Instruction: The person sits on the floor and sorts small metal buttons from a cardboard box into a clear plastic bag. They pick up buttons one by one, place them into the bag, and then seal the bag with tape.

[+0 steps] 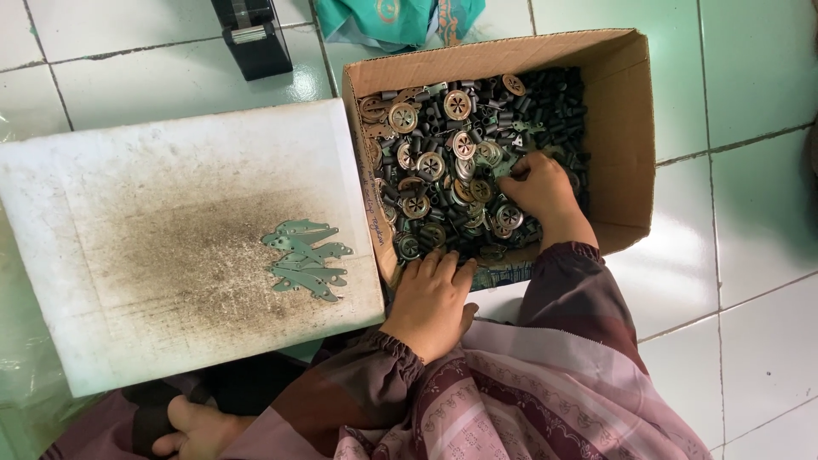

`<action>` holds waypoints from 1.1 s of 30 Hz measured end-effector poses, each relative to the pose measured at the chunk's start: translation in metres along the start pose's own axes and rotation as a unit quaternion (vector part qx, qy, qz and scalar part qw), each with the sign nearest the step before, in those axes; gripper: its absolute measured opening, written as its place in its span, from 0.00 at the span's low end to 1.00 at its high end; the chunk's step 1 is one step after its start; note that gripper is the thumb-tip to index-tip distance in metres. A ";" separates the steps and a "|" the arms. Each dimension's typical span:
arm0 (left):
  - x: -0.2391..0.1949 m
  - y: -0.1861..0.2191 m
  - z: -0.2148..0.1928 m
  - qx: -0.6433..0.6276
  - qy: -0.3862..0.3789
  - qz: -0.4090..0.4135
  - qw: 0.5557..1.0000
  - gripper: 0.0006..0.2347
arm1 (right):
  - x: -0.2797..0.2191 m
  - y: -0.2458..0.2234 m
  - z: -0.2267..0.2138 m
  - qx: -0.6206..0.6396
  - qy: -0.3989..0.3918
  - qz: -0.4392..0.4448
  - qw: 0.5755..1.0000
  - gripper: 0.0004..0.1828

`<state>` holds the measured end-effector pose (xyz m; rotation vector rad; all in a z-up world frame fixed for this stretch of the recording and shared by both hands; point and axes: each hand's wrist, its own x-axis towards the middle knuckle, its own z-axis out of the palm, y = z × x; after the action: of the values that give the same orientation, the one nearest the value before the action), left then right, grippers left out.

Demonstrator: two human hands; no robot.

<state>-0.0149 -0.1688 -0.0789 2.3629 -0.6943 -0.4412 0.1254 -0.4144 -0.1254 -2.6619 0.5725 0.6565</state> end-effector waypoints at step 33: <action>0.005 -0.006 -0.015 -0.153 0.061 0.004 0.986 0.20 | -0.090 -0.036 -0.029 0.302 0.004 -0.105 0.948 0.12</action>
<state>-0.0022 -0.1606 -0.0719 2.0770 -0.5366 -0.3678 0.0794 -0.3684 -0.0482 -2.1069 0.4005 0.3348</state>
